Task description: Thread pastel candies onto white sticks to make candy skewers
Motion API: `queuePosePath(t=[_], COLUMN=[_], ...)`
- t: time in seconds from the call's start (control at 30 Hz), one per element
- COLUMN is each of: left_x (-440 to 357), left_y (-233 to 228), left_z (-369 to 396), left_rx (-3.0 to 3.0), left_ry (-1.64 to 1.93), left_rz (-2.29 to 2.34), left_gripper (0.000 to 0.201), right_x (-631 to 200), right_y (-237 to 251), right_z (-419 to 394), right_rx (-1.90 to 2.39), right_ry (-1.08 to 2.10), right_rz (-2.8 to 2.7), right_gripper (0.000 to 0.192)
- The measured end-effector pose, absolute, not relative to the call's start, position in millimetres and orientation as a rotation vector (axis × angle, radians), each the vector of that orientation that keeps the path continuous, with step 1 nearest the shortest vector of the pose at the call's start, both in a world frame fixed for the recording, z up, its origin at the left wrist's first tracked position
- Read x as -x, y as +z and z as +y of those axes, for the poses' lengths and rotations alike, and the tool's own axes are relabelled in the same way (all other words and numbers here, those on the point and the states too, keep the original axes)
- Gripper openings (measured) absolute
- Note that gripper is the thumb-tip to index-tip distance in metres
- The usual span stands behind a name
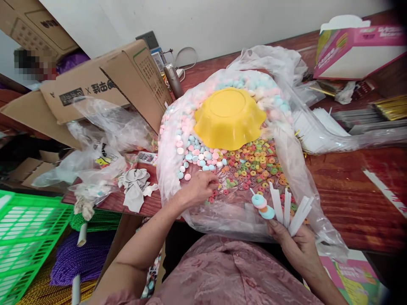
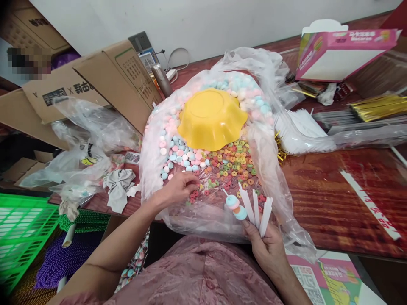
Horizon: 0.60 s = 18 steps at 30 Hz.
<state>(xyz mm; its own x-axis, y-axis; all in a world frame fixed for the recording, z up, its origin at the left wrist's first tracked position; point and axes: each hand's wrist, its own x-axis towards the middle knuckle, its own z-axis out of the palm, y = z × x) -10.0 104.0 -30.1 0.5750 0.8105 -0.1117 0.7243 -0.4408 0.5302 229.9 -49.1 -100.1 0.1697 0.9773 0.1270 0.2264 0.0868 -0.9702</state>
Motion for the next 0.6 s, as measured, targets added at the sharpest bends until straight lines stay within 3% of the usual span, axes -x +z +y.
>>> queuePosePath(t=[0.17, 0.47, 0.6], left_x=[30.4, -13.7, -19.4], left_y=[-27.0, -31.0, -39.6], left_z=[98.1, 113.4, 124.0], left_rx=[-2.238, -2.539, -2.317], left_ry=[0.199, 0.19, 0.275], left_rz=[1.274, 1.047, 1.023], left_gripper=[0.009, 0.03, 0.02], right_x=[-228.7, -226.3, -228.3], right_y=[-101.3, -105.4, -111.9], right_z=[-48.6, -49.5, -51.4], right_rx=[1.383, 1.41, 1.403], right_ry=[0.893, 0.905, 0.904], right_rz=[-1.241, -1.175, -1.18], right_gripper=[0.034, 0.037, 0.037])
